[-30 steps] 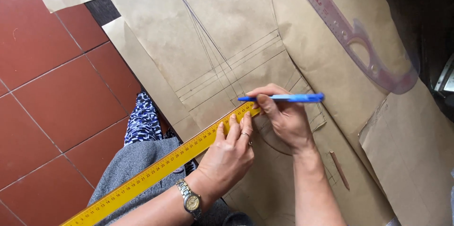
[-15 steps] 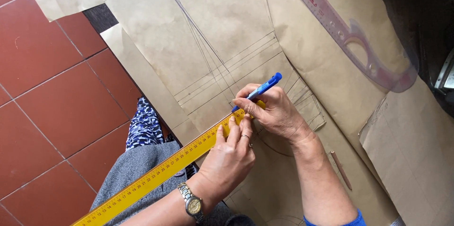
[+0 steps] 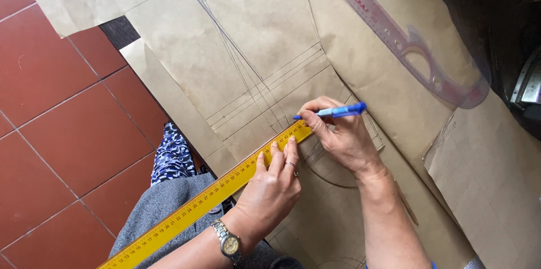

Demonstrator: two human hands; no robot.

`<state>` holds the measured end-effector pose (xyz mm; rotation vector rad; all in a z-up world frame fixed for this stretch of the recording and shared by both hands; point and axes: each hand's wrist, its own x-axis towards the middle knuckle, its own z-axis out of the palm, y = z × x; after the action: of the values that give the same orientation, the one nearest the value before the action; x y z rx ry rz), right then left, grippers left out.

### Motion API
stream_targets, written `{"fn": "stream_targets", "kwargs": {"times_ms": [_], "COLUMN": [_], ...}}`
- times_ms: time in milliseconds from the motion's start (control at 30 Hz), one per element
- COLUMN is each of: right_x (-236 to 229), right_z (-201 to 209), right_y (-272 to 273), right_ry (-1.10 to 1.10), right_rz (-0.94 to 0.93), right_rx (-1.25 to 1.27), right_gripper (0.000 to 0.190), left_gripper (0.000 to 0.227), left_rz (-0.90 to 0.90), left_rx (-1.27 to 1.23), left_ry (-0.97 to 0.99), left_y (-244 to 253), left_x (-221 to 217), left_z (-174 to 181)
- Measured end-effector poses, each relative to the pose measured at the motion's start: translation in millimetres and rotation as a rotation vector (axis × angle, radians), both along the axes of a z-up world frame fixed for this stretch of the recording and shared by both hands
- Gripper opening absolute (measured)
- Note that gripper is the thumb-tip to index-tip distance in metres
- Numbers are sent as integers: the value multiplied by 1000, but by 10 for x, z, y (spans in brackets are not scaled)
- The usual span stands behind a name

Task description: The person uses a yellow ruler and a blue pen to draw straight lines and measure distances on a large sheet of brown paper. They are creating a pattern, likely for sewing, by marking specific points and connecting them with straight lines.

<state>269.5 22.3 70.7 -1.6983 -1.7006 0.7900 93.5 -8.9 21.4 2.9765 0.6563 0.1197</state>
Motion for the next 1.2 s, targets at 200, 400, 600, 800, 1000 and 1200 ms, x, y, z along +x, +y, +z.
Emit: {"fn": "stream_targets", "kwargs": {"times_ms": [200,400,600,800,1000,1200], "right_x": [-56,-147,-334,-744,-1086,-1285], "right_z": [-119,-234,-140,-161,-20,76], "right_y": [-257,-421,-494,-886,-1077,-748], "right_ry": [148,321,83,-134,-173,-77], "right_rz": [-140,-319,-230,-60,-303,-588], "right_rx": [-6,-2,100,125,123,120], "right_gripper": [22,23,21,43,39,47], "left_gripper": [66,76,78,48,43,69], "left_rz": [-73,406,515,-27,-40,446], "left_rx": [-456,-693,-870,-517,-102,-859], "left_ry": [-207,21,556,-41,-288,-1007], "left_y": [296,127,201,1111,1601,1408], "left_x": [-544,-2004,-2512,-2267,-1524,-912], "left_z": [51,-264,-520,79,521,478]}}
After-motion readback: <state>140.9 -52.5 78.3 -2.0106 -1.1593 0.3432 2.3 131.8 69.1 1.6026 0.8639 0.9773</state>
